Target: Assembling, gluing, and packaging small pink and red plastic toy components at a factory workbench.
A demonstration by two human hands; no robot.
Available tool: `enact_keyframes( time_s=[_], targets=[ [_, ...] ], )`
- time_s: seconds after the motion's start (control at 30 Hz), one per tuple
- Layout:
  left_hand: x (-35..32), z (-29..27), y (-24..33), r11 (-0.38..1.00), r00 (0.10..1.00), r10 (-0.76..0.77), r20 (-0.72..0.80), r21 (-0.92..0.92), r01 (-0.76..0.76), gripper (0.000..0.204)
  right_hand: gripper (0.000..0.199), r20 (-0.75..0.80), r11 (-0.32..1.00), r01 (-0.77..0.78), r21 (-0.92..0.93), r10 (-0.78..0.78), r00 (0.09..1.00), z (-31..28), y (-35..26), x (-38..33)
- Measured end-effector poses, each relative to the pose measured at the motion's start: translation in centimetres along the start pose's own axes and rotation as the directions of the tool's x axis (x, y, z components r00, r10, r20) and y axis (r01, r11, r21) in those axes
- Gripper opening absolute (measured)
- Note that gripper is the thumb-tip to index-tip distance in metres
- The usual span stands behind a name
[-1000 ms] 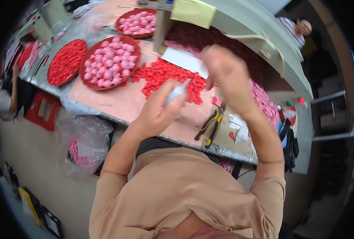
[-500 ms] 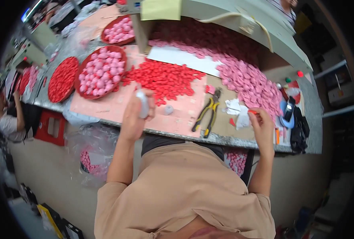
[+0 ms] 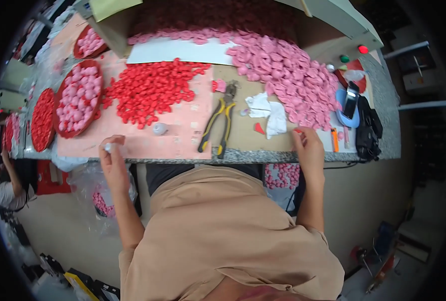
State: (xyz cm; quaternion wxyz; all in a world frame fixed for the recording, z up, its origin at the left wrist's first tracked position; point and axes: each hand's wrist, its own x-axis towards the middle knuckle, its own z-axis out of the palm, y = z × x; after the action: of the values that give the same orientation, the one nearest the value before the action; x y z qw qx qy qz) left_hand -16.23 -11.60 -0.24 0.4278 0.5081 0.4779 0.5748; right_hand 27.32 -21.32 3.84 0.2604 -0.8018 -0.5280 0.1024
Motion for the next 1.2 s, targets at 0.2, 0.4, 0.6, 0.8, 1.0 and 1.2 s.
enact_keyframes(
  time_s=[0.2, 0.4, 0.6, 0.8, 1.0, 1.2],
  targets=[
    [-0.7, 0.7, 0.5, 0.873, 0.985, -0.170, -0.003, -0.464, 0.150, 0.040, 0.028, 0.065, 0.991, -0.131, 0.034, 0.128, 0.990, -1.5, 0.9, -0.3],
    [-2.9, -0.4, 3.4, 0.662, 0.991, -0.129, -0.033, -0.747, 0.062, 0.055, 0.017, 0.030, 0.922, 0.200, 0.331, -0.222, 0.974, -5.6, -4.0, 1.2],
    [-8.8, -2.2, 7.3, 0.657, 0.981, -0.063, -0.183, -0.748, -0.098, 0.058, 0.013, 0.099, 0.610, 0.708, 0.356, -0.778, 0.620, -6.4, -12.8, 5.2],
    [-16.7, -6.9, 7.8, 0.812, 0.884, 0.013, -0.466, -0.512, -0.281, 0.033, 0.009, 0.094, 0.238, 0.794, 0.560, -0.970, 0.225, -4.8, -26.4, 4.0],
    [-22.9, -12.3, 6.6, 0.920, 0.722, 0.067, -0.689, -0.236, -0.311, 0.027, 0.019, 0.230, 0.125, 0.809, 0.575, -0.973, -0.013, 2.8, -41.0, 3.3],
    [-22.8, -17.8, 3.1, 0.975, 0.645, 0.068, -0.761, -0.086, -0.204, 0.020, 0.024, 0.243, 0.076, 0.828, 0.555, -0.967, -0.074, 17.8, -57.0, 4.2]
  ],
)
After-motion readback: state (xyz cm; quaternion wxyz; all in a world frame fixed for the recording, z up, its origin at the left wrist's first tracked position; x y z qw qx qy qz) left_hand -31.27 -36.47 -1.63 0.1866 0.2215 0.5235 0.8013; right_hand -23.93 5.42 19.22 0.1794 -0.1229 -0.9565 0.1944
